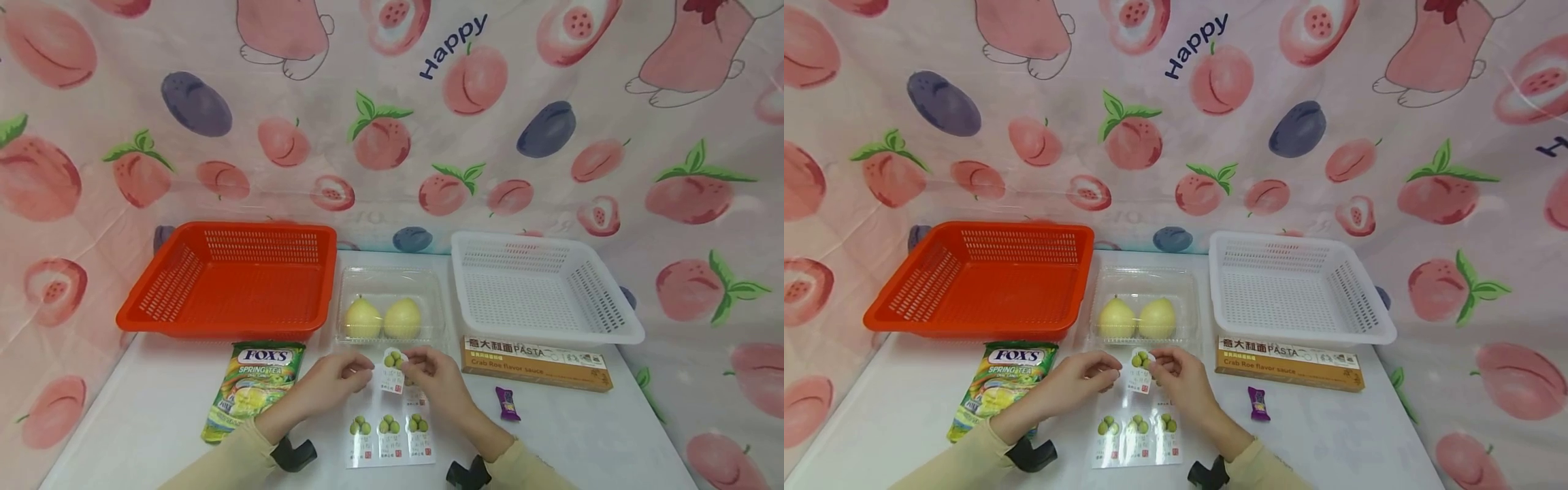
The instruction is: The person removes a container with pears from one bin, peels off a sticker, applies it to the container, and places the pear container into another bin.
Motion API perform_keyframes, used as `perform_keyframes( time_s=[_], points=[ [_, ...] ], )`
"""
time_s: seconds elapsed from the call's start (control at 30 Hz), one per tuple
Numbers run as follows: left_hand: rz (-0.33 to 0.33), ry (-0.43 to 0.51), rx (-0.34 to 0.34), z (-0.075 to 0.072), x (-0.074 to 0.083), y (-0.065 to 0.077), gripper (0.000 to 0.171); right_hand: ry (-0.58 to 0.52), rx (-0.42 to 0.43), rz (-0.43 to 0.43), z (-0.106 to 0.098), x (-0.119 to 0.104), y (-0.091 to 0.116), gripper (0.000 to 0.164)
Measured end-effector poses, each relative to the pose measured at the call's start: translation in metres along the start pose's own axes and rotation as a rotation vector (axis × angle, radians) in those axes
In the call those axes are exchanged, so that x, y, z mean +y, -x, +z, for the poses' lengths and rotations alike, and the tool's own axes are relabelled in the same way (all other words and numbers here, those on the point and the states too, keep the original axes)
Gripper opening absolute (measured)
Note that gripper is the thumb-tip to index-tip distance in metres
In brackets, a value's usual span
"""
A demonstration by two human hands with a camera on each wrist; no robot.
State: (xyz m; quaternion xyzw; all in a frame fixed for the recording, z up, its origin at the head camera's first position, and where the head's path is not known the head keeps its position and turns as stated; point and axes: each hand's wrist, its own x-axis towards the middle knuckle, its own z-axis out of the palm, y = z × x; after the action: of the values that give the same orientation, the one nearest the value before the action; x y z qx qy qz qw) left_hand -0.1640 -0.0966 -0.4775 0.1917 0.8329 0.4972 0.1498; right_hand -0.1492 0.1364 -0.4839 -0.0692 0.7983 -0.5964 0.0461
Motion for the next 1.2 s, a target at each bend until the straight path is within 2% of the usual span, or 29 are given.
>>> perform_keyframes(
  time_s=[0.13,0.33,0.43,0.6,0.87,1.0,1.2],
  points=[
    [-0.002,0.091,0.018,0.001,0.012,-0.015,0.025,-0.011,0.015,-0.029,-0.006,-0.022,-0.008,0.02],
    [-0.039,0.208,0.063,-0.003,0.024,-0.033,0.019,-0.026,0.021,-0.066,-0.014,-0.018,-0.029,0.021],
    [-0.051,0.218,0.088,-0.008,0.029,-0.041,0.019,-0.027,0.025,-0.075,-0.018,-0.022,-0.037,0.022],
    [-0.082,0.231,0.133,-0.019,0.037,-0.059,0.017,-0.034,0.06,-0.052,-0.024,-0.03,-0.05,0.024],
    [-0.136,0.369,0.151,-0.032,0.043,-0.088,0.021,-0.039,0.053,0.029,-0.03,-0.043,-0.083,0.027],
    [-0.171,0.361,0.156,-0.038,0.044,-0.102,0.023,-0.016,0.078,0.083,-0.032,-0.048,-0.101,0.027],
    [-0.235,0.269,0.155,-0.047,0.047,-0.118,0.024,0.039,0.089,0.158,-0.034,-0.048,-0.123,0.03]
  ],
)
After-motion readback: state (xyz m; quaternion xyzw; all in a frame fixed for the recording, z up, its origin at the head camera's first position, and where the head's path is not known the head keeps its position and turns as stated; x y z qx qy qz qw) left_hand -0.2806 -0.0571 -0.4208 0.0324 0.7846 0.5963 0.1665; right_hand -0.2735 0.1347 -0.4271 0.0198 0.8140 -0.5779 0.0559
